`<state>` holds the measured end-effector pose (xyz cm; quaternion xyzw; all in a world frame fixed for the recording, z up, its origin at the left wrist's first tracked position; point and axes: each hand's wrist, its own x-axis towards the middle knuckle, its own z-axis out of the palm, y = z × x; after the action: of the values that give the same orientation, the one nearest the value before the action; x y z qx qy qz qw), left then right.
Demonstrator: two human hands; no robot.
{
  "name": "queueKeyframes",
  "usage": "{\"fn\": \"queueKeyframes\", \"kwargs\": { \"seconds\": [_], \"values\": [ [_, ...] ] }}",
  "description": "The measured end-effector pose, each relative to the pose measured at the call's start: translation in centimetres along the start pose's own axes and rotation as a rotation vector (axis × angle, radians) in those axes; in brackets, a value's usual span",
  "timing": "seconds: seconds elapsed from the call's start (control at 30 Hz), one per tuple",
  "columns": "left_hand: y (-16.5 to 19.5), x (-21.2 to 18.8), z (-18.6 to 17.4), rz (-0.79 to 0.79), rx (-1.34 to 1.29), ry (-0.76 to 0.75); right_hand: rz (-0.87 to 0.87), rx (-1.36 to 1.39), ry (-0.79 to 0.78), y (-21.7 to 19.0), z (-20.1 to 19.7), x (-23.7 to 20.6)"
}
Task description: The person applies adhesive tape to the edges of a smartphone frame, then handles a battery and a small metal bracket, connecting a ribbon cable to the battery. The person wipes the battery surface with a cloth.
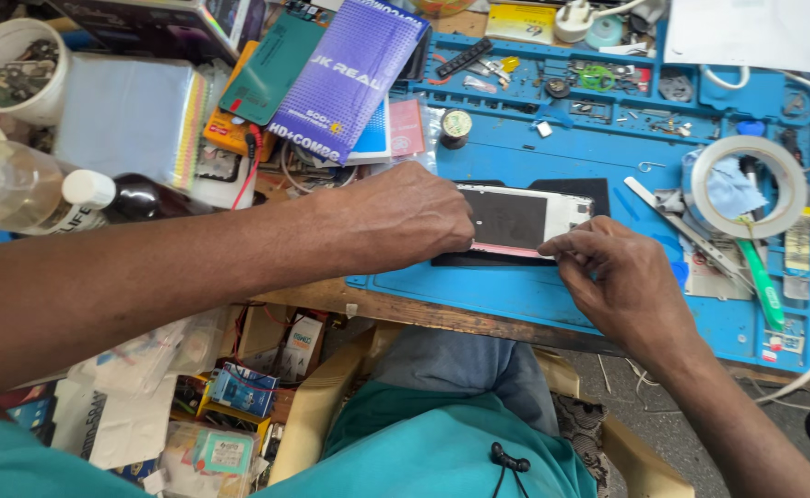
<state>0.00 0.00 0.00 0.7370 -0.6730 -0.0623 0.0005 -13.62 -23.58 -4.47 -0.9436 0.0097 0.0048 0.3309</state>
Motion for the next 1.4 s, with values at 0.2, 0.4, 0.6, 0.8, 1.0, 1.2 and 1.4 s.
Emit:
{"fn": "queueKeyframes", "kwargs": {
  "seconds": [0.2, 0.4, 0.6, 0.8, 1.0, 1.2, 1.4],
  "values": [
    [4.4, 6.0, 0.3, 0.021, -0.001, 0.015, 0.004, -0.037, -0.025, 5.5, -3.7, -3.5],
    [5.3, 6.3, -0.7, 0.021, 0.02, -0.029, 0.001, -0.044, -0.025, 5.0, -4.6, -4.3],
    [3.3, 5.2, -0.7, 0.032, 0.009, -0.016, -0.003, -0.06, -0.032, 4.0, -3.7, -2.3],
    [3.1, 2.5, -0.9, 0.022, 0.021, -0.043, -0.019, -0.084, -0.045, 1.9, -2.2, -2.1],
    [-0.4, -2.2, -1.0, 0.009, 0.002, -0.036, -0.015, -0.106, -0.045, -2.2, 0.7, 1.0],
    [-3.9, -7.6, -0.9, 0.006, 0.0, -0.039, -0.008, -0.09, -0.046, -6.8, 4.0, 3.7],
    [-5.2, -9.4, -0.8, 0.019, 0.004, -0.032, -0.02, -0.101, -0.039, -8.7, 5.2, 4.6]
  ]
}}
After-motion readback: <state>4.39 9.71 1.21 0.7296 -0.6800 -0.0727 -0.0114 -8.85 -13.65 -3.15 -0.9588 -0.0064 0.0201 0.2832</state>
